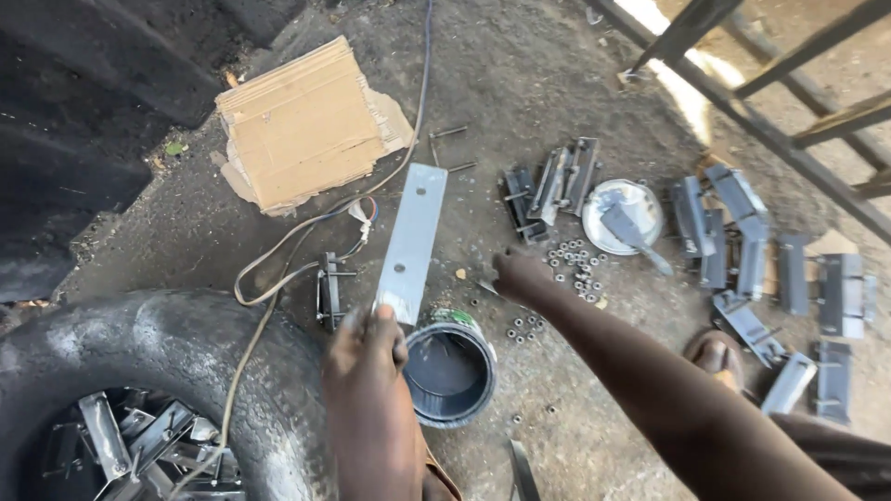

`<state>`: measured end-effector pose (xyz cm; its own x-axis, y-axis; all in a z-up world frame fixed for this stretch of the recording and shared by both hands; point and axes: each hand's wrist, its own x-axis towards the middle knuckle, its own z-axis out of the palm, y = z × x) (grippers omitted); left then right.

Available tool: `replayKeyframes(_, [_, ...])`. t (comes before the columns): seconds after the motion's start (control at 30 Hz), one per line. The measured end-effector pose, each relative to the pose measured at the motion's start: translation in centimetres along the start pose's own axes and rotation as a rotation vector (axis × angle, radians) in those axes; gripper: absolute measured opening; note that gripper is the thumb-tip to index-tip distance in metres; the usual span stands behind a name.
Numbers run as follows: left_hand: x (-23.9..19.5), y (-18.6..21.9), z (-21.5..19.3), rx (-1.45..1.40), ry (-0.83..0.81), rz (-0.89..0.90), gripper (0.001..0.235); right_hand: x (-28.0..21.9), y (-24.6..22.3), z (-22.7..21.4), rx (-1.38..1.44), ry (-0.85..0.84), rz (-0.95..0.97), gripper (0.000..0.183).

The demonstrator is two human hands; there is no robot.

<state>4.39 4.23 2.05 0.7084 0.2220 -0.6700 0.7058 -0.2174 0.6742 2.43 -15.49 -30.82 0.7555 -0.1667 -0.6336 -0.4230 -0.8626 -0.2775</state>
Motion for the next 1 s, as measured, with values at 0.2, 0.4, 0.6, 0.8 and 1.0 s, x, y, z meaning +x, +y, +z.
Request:
replayKeyframes(0.2, [4.6, -5.1, -3.3, -0.093, 0.073, -0.085, 0.026, 8.2, -7.8, -6.4, 0.23, 0.085, -0.011, 0.056])
replayKeyframes(0.4, [6.8, -7.7, -4.7, -0.343, 0.194, -0.031, 0.028, 10.9, -6.8, -8.6, 0.096, 0.073, -0.18, 0.015])
replayKeyframes(0.6, [7.3, -8.4, -4.7, -0.416, 0.173, 0.009, 0.02, 8.9, -3.6, -3.5, 0.095, 0.247, 0.013, 0.041])
replayKeyframes(0.8, [4.3, -4.4, -3.2, -0.291, 0.158, -0.066, 0.019, 9.4, -3.5, -0.3, 0.042, 0.123, 0.066, 0.023])
replayKeyframes(1.0, [0.5, 2.6, -1.1, 0.042, 0.046, -0.229, 0.019, 3.2, -4.9, -3.9, 0.39, -0.165, 0.184, 0.014])
